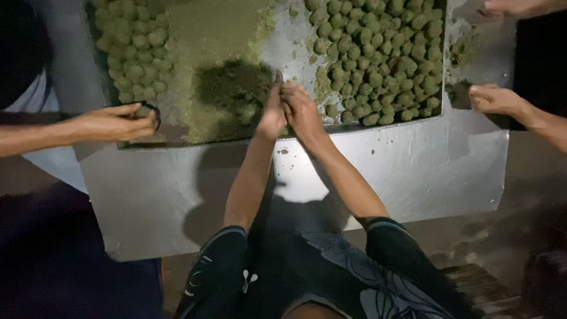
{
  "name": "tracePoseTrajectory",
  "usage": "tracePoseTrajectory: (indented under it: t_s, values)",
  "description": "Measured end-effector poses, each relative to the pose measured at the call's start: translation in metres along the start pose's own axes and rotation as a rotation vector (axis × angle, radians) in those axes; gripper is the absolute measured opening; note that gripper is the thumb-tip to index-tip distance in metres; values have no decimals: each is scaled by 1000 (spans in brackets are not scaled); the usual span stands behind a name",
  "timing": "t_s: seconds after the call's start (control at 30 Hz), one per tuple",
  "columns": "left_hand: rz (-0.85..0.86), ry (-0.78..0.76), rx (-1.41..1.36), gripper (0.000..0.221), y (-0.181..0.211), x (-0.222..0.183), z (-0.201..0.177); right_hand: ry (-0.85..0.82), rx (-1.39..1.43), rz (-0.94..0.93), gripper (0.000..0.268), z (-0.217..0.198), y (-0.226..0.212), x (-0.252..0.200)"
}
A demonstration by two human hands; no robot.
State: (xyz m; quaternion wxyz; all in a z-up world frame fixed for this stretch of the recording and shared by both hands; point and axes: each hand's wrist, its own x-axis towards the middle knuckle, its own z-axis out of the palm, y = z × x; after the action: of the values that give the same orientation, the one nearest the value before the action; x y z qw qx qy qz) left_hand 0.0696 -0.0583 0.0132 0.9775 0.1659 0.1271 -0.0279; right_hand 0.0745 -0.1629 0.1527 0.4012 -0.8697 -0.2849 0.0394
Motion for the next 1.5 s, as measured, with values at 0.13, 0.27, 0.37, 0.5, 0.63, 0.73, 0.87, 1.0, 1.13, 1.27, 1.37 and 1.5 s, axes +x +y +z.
tracePoseTrajectory:
  t_s: [0.13, 0.27, 0.37, 0.5, 0.63, 0.73, 0.87, 1.0, 1.13, 1.27, 1.37, 1.5]
  values:
    - [-84, 392, 52, 42, -5, 0, -26, -124, 56, 16, 33, -2, 8, 12]
    - [54, 621, 35, 42, 26, 9, -33, -114, 11, 136, 35, 8, 59, 75]
    - [213, 555, 305, 55, 40, -5, -31, -10, -147, -84, 53, 55, 101, 134]
    - [154, 459, 254, 50, 63, -21, -9, -2, -326, -261, 64, 110, 146, 176]
    - [48, 403, 37, 34, 84, -26, 25, -208, -408, -74, 63, 129, 170, 180]
    - [65, 430, 171, 26, 84, -29, 41, -276, -641, -98, 68, 137, 166, 175]
    - [46, 391, 107, 29, 66, -36, 26, -428, -957, -227, 68, 130, 153, 171]
    - [135, -42, -267, 53, 53, -55, -11, -16, -241, -26, 43, 87, 141, 121]
    - [16, 335, -243, 50, 49, -27, -11, 168, 1319, 808, 29, 36, 116, 78]
    - [-73, 347, -294, 46, 39, -24, 14, 422, 1956, 1082, 29, 15, 108, 36]
    - [-79, 361, -316, 43, 30, -30, 29, 338, 1945, 917, 42, 19, 124, 14]
    - [-43, 249, -271, 49, 13, -28, 41, -38, 1985, 516, 65, 19, 141, -6]
